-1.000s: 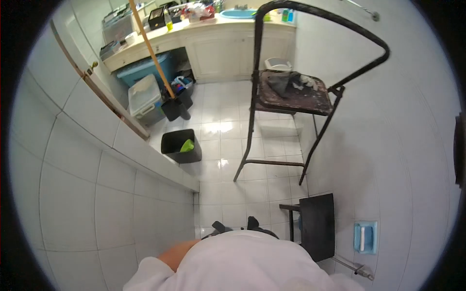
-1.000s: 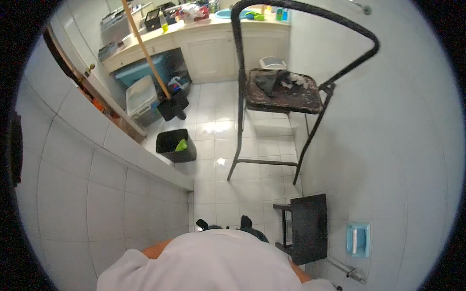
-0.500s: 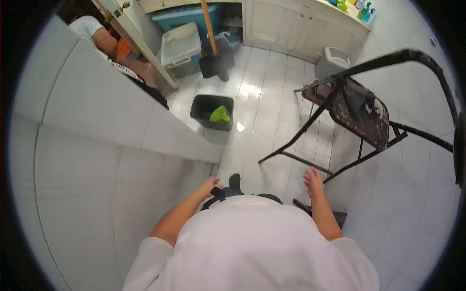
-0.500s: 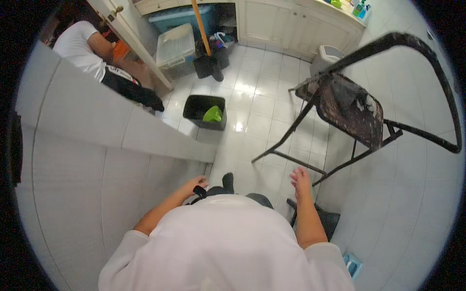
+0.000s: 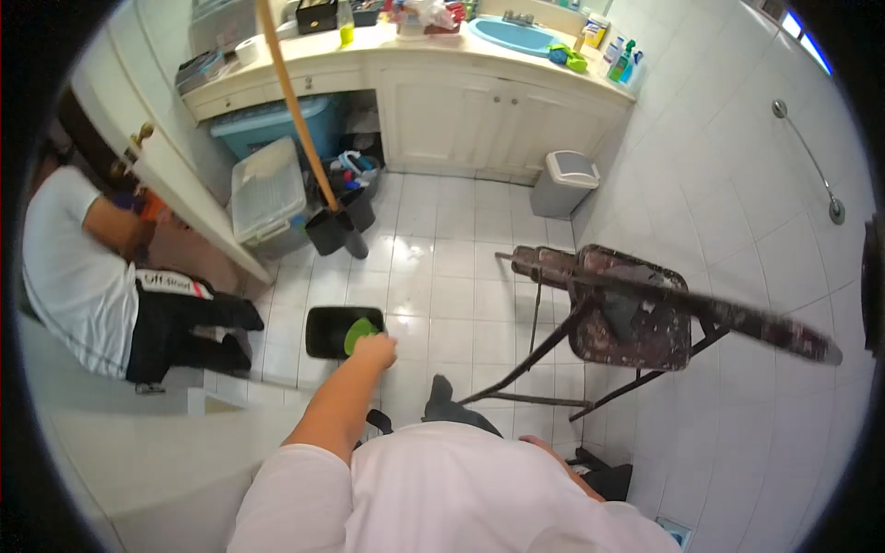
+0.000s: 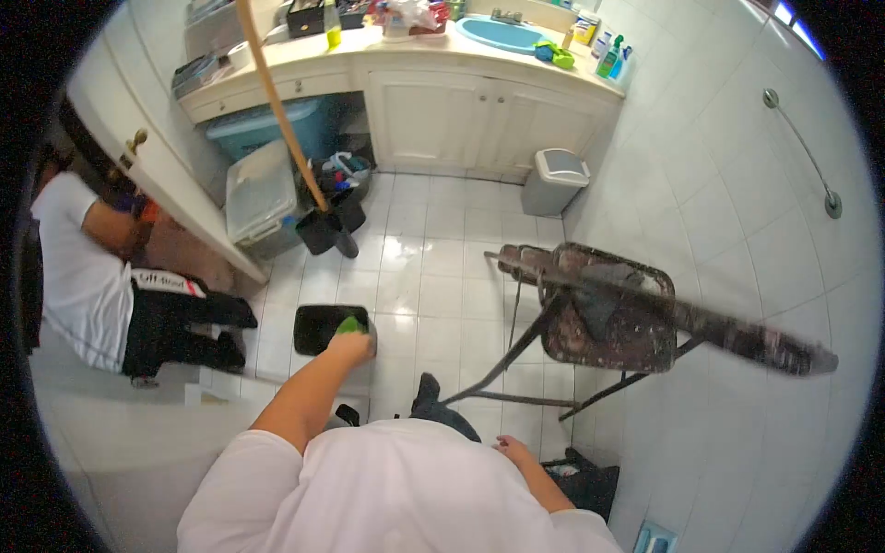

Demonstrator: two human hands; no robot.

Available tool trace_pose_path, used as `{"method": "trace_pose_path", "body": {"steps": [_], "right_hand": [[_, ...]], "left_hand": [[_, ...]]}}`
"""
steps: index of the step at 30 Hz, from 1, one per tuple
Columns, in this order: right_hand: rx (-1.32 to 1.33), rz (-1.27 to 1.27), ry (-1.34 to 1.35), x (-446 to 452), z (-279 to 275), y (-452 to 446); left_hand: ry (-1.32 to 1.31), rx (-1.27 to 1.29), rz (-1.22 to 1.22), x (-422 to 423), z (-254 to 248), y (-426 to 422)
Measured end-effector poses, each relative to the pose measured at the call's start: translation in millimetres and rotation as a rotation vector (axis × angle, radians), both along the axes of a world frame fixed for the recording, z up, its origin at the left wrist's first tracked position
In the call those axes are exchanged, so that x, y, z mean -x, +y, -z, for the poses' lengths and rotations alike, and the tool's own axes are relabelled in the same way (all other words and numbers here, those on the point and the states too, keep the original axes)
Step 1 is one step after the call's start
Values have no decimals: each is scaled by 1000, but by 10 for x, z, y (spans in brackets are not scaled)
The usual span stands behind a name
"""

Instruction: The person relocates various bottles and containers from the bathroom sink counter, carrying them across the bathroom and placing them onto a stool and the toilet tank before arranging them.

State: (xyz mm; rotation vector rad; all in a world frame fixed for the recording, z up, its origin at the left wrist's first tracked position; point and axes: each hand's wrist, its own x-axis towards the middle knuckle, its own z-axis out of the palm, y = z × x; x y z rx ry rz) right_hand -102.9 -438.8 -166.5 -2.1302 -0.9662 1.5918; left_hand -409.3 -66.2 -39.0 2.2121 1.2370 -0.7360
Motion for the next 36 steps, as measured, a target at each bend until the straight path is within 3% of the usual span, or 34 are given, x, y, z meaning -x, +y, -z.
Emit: {"method": "trace_pose_path", "body": {"steps": [1,3,5,7,10,11,12,14,16,17,18,19,20,21,22,23,25,27,29,32,33,36], "right_hand": [[-6,25,-122,63,-298,122],[41,163,-90,-58,-132,221],[104,296,-56,-96,-95,269],[145,90,-183,-252,-215,427],[157,220,-141,-344,-448,763],[149,230,-139,-381,-413,855],[205,251,-105,-426,-335,880],[288,278,-61,-411,-215,993],[310,316,-67,-451,-207,1208],[316,340,-67,-468,-194,1323],[326,360,-66,-479,-186,1437],[327,387,-66,-492,-183,1566],[326,417,-66,-512,-167,1687],[322,452,-66,-522,-167,1795],[314,494,-64,-517,-186,1913],[299,539,-60,-511,-194,2027],[252,631,-55,-511,-182,2235],[169,729,-37,-538,-142,2519],[37,840,13,-546,-10,2872],[-221,993,157,-666,228,3559],[-227,991,158,-743,87,3778],[-341,910,156,-1229,-1150,4885]], "left_hand": [[53,55,-52,82,134,108],[-67,127,-76,290,378,299],[-207,193,-347,499,534,422],[-319,90,-428,836,849,481],[-344,2,-478,1394,1211,412],[-263,45,-514,1574,1345,390],[-17,319,-568,1583,1193,474],[86,330,-268,1954,1543,482],[134,414,271,2167,2167,759],[104,429,521,2145,2219,920],[192,498,-5,2035,2298,1192],[-116,597,-147,2006,2084,1616],[285,264,648,1339,1394,2087],[79,136,81,1106,902,2366],[-31,90,-445,926,1088,2699],[-148,53,-433,834,1379,3132],[-246,-56,-377,167,919,3725],[-369,13,-387,-393,866,4242],[-396,89,-355,-1037,448,4485],[-423,24,-133,-1760,416,4754],[-418,82,-102,-1970,362,4790],[-467,151,-76,-2255,471,4995]]}}
